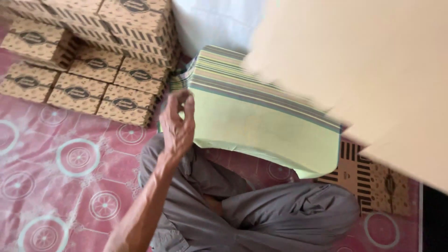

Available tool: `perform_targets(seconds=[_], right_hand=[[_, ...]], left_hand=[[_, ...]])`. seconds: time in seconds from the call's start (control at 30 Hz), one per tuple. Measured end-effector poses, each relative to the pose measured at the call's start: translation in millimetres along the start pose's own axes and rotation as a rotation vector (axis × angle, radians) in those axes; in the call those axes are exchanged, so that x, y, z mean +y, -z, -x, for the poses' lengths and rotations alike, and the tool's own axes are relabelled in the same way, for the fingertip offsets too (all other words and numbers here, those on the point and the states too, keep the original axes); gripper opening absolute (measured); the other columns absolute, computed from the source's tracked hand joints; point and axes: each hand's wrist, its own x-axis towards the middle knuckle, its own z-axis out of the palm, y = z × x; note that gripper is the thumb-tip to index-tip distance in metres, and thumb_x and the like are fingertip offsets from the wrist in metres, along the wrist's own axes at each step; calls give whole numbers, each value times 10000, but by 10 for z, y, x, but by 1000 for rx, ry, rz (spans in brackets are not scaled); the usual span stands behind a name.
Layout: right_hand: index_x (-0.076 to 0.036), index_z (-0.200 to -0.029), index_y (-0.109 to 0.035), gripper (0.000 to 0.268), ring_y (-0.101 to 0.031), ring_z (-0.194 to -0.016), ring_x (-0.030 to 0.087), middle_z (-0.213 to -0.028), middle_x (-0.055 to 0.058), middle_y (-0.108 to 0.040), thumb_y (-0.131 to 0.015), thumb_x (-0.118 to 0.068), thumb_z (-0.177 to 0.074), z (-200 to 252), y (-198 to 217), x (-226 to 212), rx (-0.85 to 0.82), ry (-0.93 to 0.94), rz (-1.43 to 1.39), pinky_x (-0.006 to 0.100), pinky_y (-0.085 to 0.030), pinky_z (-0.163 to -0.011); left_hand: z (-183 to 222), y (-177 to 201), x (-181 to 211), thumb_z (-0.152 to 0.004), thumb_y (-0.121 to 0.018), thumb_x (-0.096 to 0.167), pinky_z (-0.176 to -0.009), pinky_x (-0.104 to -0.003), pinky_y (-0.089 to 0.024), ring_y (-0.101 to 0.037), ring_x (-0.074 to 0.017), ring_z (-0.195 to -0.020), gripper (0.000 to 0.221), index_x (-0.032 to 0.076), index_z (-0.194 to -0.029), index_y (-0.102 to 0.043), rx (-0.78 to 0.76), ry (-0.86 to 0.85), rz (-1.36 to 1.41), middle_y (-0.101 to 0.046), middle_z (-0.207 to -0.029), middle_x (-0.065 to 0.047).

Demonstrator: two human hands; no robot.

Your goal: Folding and assembling flat cardboard templates into three-dimensional packaging boxes.

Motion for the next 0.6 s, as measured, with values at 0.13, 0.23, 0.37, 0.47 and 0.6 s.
perform_targets(seconds=[0.13, 0.23, 0.37, 0.47, 0.6], right_hand=[[-288, -1050, -574, 131, -354, -599, 58, -820, -109, -467, -613, -264, -926, 179, -492, 197, 91, -182, -94, 264, -229, -460], [-330, -1000, -592, 80, -341, -537, 22, -758, -150, -468, -628, -322, -929, 311, -1041, 707, 174, -293, -147, 245, -209, -402], [-176, -1104, -749, 214, -601, -797, 68, -881, -49, -663, -819, -208, -905, 162, -1603, 1345, 197, -75, -159, 251, -506, -715], [-154, -1043, -786, 208, -611, -717, 95, -801, -4, -653, -873, -242, -876, 8, -1684, 1541, 143, -46, -102, 248, -513, -618], [-135, -1039, -777, 215, -693, -699, 134, -780, 42, -685, -863, -166, -845, -50, -1684, 1673, 111, -58, -141, 265, -590, -619]], left_hand=[[406, 134, 181, -1044, -572, 385, -706, -416, -582, -762, -282, -771, 284, 157, -988, -731, -112, 247, 72, -770, -820, -106], [728, 181, 137, -1033, -574, 364, -791, -420, -618, -797, -272, -804, 328, 84, -987, -740, -264, 523, 266, -802, -855, -152], [1032, 149, -68, -1075, -465, 280, -811, -419, -632, -785, -318, -876, 392, -35, -1121, -694, -368, 695, 421, -789, -955, -248], [1156, 122, -114, -1053, -521, 243, -803, -382, -629, -783, -272, -846, 328, -18, -1097, -715, -416, 716, 336, -793, -933, -221], [1212, 42, -144, -1035, -560, 221, -779, -380, -637, -800, -276, -842, 276, 17, -1086, -739, -472, 652, 205, -798, -917, -215]])
